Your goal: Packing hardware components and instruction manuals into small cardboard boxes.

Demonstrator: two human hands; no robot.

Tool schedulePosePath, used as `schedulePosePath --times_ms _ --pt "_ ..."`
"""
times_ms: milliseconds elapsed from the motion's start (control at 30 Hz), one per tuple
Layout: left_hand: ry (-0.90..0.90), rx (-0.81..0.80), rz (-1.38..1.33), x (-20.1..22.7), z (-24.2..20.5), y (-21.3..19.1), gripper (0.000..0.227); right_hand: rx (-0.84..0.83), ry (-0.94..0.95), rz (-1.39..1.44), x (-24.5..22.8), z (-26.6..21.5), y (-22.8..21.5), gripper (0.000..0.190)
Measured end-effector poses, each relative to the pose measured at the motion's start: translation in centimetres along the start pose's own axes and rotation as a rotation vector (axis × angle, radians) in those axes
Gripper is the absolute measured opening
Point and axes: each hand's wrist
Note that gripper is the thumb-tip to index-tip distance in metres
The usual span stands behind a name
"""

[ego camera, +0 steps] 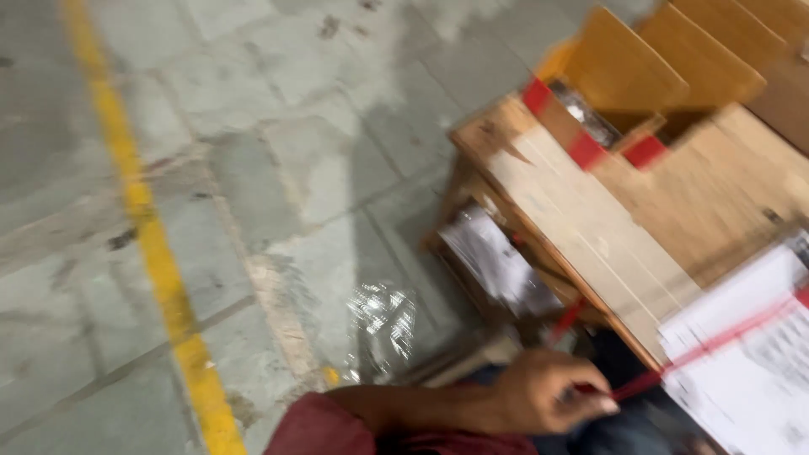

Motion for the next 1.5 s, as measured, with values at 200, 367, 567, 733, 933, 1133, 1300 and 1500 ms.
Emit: schedulePosePath --times_ms 200,367,567,733,933,1133,1300,1500 --pt "0.013 0.009 -0.068 0.8 1.0 0.5 0.016 0.355 0.211 -0.076 -16.7 -7.0 8.2 0.033" --pt "-0.140 -0.043 -0.211 1.4 1.0 1.8 0.015 0.398 0.335 -0.015 -19.2 -6.9 9.3 0.027" --pt "-0.405 -0.067 -0.213 1.9 0.7 2.1 0.017 0.363 0.406 0.169 -20.1 -6.2 10.2 0.030" --pt "-0.046 -0.046 0.113 3.0 1.4 2.4 0.013 0.277 0.469 0.448 -19.9 -4.6 10.2 0.030" --pt "0.075 -0.035 0.198 2.1 0.9 3.4 0.010 0.146 0.633 0.799 -20.8 -2.8 10.7 0.020" --pt "0.019 -0.061 0.180 2.4 1.4 3.1 0.020 0.075 0.689 0.885 -20.6 -3.0 11.2 0.014" --pt "-0.001 -0.017 0.127 2.5 2.1 3.1 0.019 0.036 0.690 0.948 -20.8 -3.2 11.1 0.013" --pt "-0.230 0.011 -0.244 1.4 2.9 3.8 0.020 0.031 0.741 0.976 -21.7 -2.8 11.5 0.014"
Point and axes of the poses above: each hand's wrist, its own z-axis towards the middle knuckle, its own y-axis out of the palm, x = y × z, and after that the axes turned 7 degrees about y, right-handed
